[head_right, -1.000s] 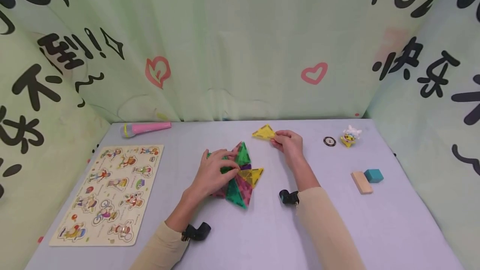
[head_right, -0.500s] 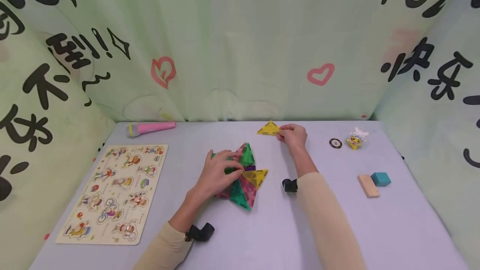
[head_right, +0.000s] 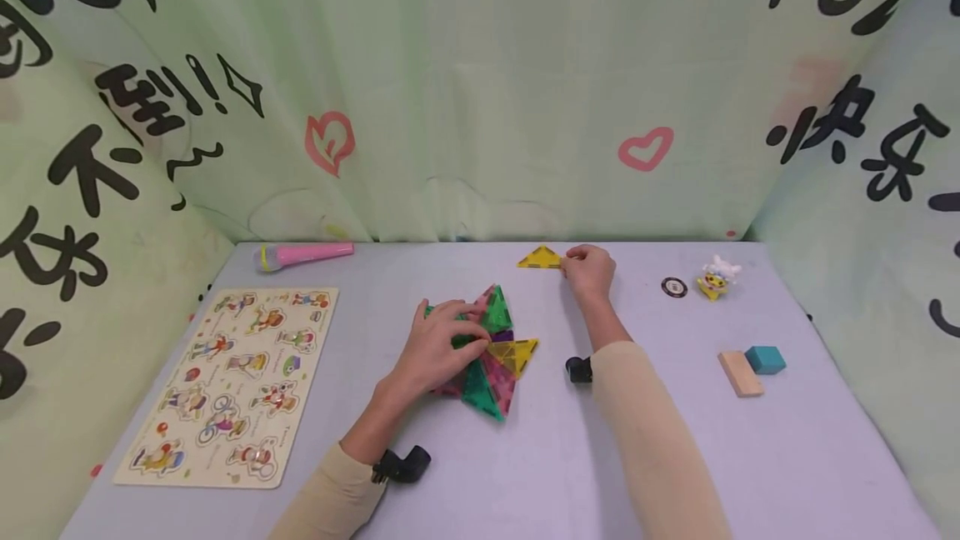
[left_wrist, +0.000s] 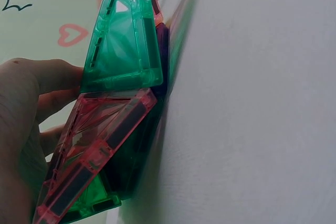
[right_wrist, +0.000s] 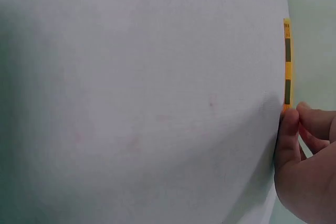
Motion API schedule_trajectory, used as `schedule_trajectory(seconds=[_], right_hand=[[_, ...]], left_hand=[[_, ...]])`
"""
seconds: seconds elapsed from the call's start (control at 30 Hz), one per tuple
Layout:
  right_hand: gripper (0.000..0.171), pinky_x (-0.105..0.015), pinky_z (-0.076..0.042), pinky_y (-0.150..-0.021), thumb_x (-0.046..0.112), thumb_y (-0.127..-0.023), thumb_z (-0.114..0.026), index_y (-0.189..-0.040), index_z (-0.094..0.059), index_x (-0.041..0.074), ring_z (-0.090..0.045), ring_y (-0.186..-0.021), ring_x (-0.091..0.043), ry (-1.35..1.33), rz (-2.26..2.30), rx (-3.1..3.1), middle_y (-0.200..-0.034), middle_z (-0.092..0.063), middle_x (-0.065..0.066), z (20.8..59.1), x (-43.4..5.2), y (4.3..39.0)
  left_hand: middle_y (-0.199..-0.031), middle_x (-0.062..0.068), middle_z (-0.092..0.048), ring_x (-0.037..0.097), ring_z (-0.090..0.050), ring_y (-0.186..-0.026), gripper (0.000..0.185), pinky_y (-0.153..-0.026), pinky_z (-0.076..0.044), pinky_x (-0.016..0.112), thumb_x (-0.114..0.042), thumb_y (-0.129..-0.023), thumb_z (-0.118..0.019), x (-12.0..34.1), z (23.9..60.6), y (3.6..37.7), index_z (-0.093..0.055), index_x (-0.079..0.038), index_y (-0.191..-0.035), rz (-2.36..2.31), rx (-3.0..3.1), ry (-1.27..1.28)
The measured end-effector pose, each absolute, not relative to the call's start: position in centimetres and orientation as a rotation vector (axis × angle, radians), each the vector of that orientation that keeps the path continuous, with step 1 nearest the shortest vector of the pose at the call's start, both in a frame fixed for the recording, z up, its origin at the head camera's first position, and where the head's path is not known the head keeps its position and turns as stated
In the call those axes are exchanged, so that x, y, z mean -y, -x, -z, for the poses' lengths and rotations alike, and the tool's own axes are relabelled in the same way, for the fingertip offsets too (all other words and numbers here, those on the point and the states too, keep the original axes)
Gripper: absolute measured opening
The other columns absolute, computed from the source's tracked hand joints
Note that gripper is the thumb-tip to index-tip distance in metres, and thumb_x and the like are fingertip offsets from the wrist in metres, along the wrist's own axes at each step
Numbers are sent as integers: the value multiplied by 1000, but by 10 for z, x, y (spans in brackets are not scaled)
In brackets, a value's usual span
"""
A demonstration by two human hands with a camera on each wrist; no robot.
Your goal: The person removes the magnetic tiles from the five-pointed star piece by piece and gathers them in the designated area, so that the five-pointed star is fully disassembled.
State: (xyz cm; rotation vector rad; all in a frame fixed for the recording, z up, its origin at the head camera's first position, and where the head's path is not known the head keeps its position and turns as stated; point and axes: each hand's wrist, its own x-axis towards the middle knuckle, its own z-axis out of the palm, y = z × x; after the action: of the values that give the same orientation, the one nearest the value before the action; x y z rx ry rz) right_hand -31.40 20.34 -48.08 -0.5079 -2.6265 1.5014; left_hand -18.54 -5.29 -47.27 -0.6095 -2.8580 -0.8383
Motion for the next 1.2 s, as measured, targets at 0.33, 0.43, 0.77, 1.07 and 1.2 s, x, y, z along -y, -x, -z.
schedule_trajectory(seconds=[0.33, 0.43, 0.77, 1.07, 1.2], right_hand=[[29, -12, -48, -67, 17, -95, -62, -119, -66, 3, -63, -89, -18, 498, -1567, 2619, -109, -62, -13, 479, -208, 300], [30, -14, -50, -71, 16, -94, -62, -121, -65, 3, -64, -89, -17, 479, -1613, 2589, -107, -61, -11, 480, -210, 292], [36, -14, -54, -75, 20, -96, -62, -126, -62, 2, -63, -87, -12, 385, -1775, 2679, -106, -58, -9, 474, -219, 263], [36, -18, -55, -76, 19, -97, -60, -128, -63, 3, -64, -84, -15, 210, -1758, 2870, -112, -65, -15, 466, -207, 234], [33, -21, -54, -71, 18, -96, -61, -124, -65, 1, -62, -74, -15, 133, -1693, 2975, -95, -69, -12, 463, -203, 220]], left_hand=[[-136, -7, -62, 22, -48, -136, 16, -116, -15, 70, -37, -95, -65, 52, 474, 184, -79, -30, -95, 850, 2841, 625], [-137, -7, -62, 22, -48, -136, 16, -116, -15, 70, -37, -94, -65, 52, 474, 183, -79, -30, -96, 847, 2846, 623], [-136, -5, -62, 24, -48, -136, 15, -116, -15, 71, -36, -94, -66, 52, 471, 183, -79, -29, -96, 853, 2839, 631], [-136, -3, -62, 25, -49, -136, 15, -116, -15, 71, -35, -94, -66, 52, 468, 183, -79, -28, -96, 861, 2837, 620], [-137, -4, -62, 24, -48, -136, 16, -116, -14, 70, -36, -94, -65, 50, 469, 182, -79, -29, -97, 860, 2859, 619]])
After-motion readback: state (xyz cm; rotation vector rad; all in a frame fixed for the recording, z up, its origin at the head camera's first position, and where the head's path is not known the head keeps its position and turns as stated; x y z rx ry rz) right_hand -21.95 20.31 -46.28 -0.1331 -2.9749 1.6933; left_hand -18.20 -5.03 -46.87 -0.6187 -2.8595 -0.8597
